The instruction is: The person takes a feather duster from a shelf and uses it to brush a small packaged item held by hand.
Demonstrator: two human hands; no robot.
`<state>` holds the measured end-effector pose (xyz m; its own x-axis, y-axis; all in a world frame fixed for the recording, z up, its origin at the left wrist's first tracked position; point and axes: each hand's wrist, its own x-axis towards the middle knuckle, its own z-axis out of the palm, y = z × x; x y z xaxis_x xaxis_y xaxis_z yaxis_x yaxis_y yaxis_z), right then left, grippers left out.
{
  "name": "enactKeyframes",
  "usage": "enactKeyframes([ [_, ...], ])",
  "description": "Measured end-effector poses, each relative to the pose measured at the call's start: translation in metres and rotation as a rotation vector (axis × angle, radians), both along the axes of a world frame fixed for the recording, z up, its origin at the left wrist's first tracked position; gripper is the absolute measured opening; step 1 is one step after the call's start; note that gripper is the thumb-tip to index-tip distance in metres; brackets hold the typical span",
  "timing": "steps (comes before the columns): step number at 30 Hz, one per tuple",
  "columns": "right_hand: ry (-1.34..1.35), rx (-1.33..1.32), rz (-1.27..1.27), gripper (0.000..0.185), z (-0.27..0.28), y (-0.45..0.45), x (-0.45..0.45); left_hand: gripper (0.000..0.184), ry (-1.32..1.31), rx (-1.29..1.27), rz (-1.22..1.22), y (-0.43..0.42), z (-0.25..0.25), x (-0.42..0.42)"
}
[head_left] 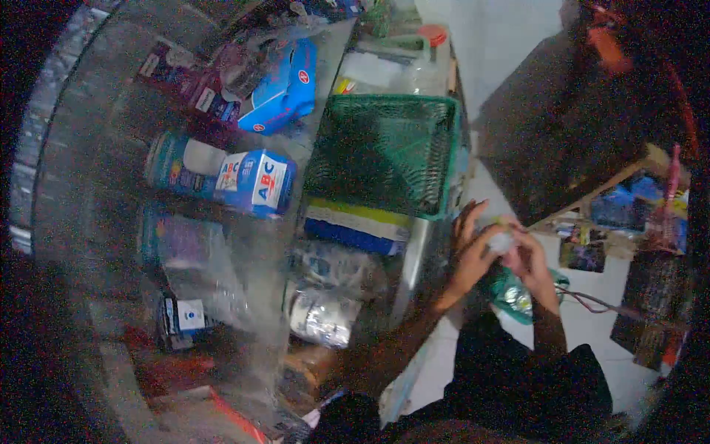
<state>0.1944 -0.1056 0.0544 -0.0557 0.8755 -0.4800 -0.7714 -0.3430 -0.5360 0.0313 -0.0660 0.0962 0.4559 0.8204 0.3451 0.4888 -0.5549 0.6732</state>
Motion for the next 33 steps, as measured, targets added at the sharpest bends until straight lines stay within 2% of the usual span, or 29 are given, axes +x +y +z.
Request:
enactKeyframes([
  [1, -0.028, -0.073, -0.121, 0.043, 0.003, 0.004, -0.002, 0.053, 0.024, -0.033, 0.022, 0.0, 0.009, 0.004],
  [3, 0.044, 0.035, -0.115, 0.045, -0.027, 0.005, 0.008, 0.063, 0.065, -0.057, 0.061, 0.003, 0.016, -0.004],
  [5, -0.427, 0.275, -0.245, 0.048, 0.003, 0.01, 0.005, 0.07, 0.054, -0.055, 0.108, 0.006, 0.009, -0.002],
  [6, -0.909, 0.497, -0.296, 0.053, 0.019, 0.014, -0.006, 0.071, 0.041, -0.079, 0.106, 0.007, 0.005, -0.001],
  [8, -0.182, 0.467, -0.194, 0.068, 0.016, 0.039, 0.01, 0.072, 0.015, -0.125, 0.107, 0.008, 0.0, -0.001],
  [9, 0.089, 0.499, -0.228, 0.073, 0.048, 0.058, 0.003, 0.069, 0.006, -0.11, 0.097, 0.011, 0.001, -0.001],
  [12, -0.13, 0.61, -0.096, 0.079, 0.091, 0.1, -0.018, 0.063, -0.013, -0.089, 0.079, 0.011, -0.021, -0.002],
  [13, -0.187, 0.668, -0.014, 0.08, 0.101, 0.115, -0.025, 0.055, 0.06, -0.112, 0.1, 0.01, -0.02, -0.004],
  [16, -0.316, 0.779, 0.212, 0.068, 0.129, 0.161, -0.059, 0.047, 0.279, -0.97, -0.077, 0.02, 0.011, -0.004],
  [17, -0.317, 0.807, 0.29, 0.061, 0.134, 0.176, -0.07, 0.046, 0.153, -0.804, -0.062, 0.003, -0.042, -0.007],
  [18, -0.446, 0.917, 0.319, 0.057, 0.133, 0.19, -0.082, 0.045, 0.048, -0.625, -0.051, -0.013, -0.095, -0.011],
  [20, -0.7, 1.089, 0.389, 0.051, 0.135, 0.212, -0.105, 0.046, 0.201, -0.025, -0.127, -0.022, -0.078, -0.006],
  [23, -1.025, 1.162, 0.524, 0.046, 0.153, 0.227, -0.133, 0.046, 0.206, -0.088, -0.072, -0.025, -0.062, -0.009],
  [25, -1.225, 1.265, 0.407, 0.048, 0.135, 0.24, -0.154, 0.047, 0.205, -0.125, -0.05, -0.023, -0.051, -0.01],
  [27, -1.276, 1.308, 0.331, 0.051, 0.101, 0.251, -0.182, 0.047, 0.242, -0.31, -0.094, -0.023, -0.038, -0.012],
  [29, -1.18, 1.318, 0.302, 0.055, 0.076, 0.261, -0.203, 0.047, 0.314, -0.624, -0.193, -0.016, -0.026, -0.012],
  [33, -1.502, 1.065, 0.607, 0.057, 0.116, 0.22, -0.192, 0.045, 0.307, -0.475, -0.213, -0.015, -0.055, -0.013],
])
